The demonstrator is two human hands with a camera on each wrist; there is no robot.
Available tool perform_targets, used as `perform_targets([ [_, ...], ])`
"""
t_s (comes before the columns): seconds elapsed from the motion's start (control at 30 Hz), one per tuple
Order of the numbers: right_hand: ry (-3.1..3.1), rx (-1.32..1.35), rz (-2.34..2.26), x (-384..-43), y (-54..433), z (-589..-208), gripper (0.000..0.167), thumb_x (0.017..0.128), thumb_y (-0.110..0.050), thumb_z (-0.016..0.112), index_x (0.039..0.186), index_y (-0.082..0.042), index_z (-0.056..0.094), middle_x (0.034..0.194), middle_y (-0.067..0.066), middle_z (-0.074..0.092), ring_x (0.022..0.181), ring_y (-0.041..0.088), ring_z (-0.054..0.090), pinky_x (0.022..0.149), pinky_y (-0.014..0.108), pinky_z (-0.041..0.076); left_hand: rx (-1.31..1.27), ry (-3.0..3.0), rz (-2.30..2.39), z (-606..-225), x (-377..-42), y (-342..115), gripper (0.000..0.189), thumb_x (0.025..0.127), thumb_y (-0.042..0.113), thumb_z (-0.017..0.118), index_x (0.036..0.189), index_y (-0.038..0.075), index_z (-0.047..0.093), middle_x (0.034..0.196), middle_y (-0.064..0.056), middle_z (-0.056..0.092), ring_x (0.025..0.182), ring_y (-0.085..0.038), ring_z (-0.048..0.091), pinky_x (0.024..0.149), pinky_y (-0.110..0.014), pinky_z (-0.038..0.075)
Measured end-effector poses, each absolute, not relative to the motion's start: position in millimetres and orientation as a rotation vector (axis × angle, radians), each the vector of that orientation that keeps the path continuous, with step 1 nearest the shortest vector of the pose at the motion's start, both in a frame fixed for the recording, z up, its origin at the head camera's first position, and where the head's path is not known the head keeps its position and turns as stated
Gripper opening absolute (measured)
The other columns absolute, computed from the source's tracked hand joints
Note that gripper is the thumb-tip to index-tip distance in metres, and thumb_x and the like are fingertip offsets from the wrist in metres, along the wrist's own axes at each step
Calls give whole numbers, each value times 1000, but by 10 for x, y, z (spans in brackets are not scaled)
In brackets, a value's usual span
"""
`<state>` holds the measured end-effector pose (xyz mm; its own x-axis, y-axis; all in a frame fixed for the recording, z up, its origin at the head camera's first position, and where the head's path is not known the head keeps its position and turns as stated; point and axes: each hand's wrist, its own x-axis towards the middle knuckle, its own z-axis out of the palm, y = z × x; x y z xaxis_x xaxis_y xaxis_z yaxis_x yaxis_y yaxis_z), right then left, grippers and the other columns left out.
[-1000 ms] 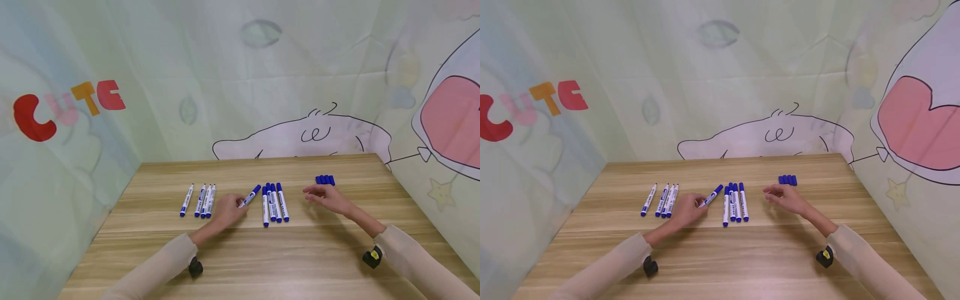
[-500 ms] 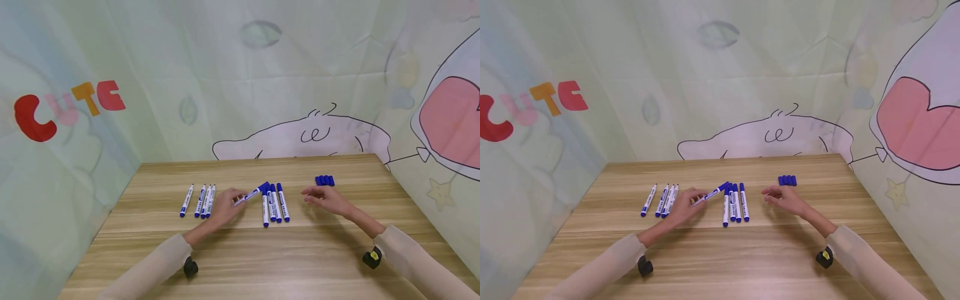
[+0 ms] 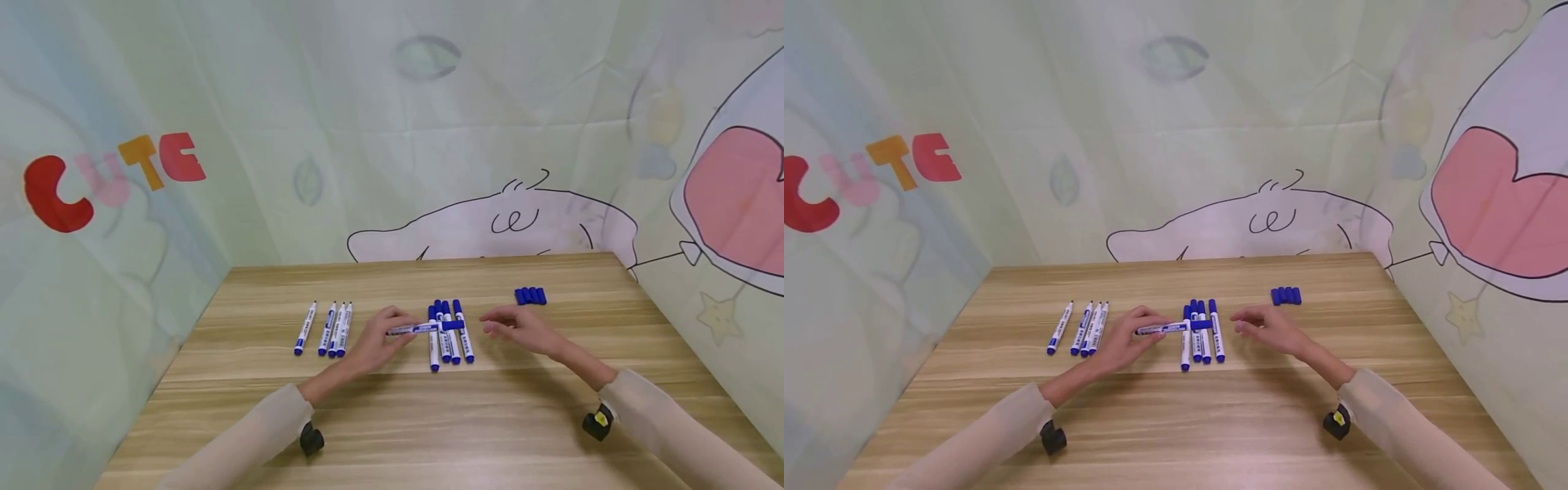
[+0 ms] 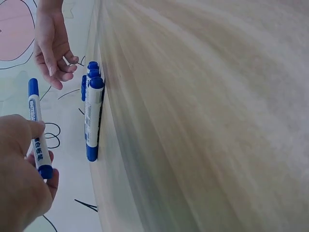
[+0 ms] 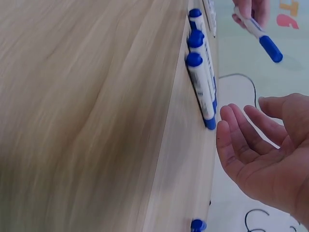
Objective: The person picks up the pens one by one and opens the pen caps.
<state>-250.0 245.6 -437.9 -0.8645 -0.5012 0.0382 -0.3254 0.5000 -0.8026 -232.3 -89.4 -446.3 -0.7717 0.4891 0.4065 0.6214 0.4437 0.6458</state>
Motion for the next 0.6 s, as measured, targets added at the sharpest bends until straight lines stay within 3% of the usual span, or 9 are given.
perform_targets([
  [0.17,2472,-791,-1343,-2477,2312,-4390,35,109,-19,51,128,6,65,108,22,74,93,27,72,78,40,62,-1020,-2535,-1254,-4440,-2318,-844,27,94,7,71,121,8,74,113,-11,68,103,-23,63,89,-27,54],
  [0.33,2428,-846,-1357,-2429,2173,-4367,37,111,-21,44,125,6,66,102,24,74,90,33,72,76,43,62,-1059,-2504,-1284,-4455,-2322,-810,26,93,5,72,119,8,75,110,-9,68,99,-21,62,85,-25,54],
  [0.5,2384,-886,-1366,-2392,2086,-4360,37,111,-20,43,122,6,66,101,21,73,87,27,71,75,42,62,-1082,-2500,-1296,-4451,-2307,-789,25,95,8,72,119,7,75,110,-9,67,98,-19,61,83,-30,54],
  [0.6,2367,-925,-1338,-2380,2056,-4352,33,110,-19,46,118,6,67,92,20,71,79,25,68,69,36,60,-1084,-2509,-1307,-4451,-2304,-787,25,96,8,70,120,6,75,110,-9,66,98,-20,61,84,-35,56],
])
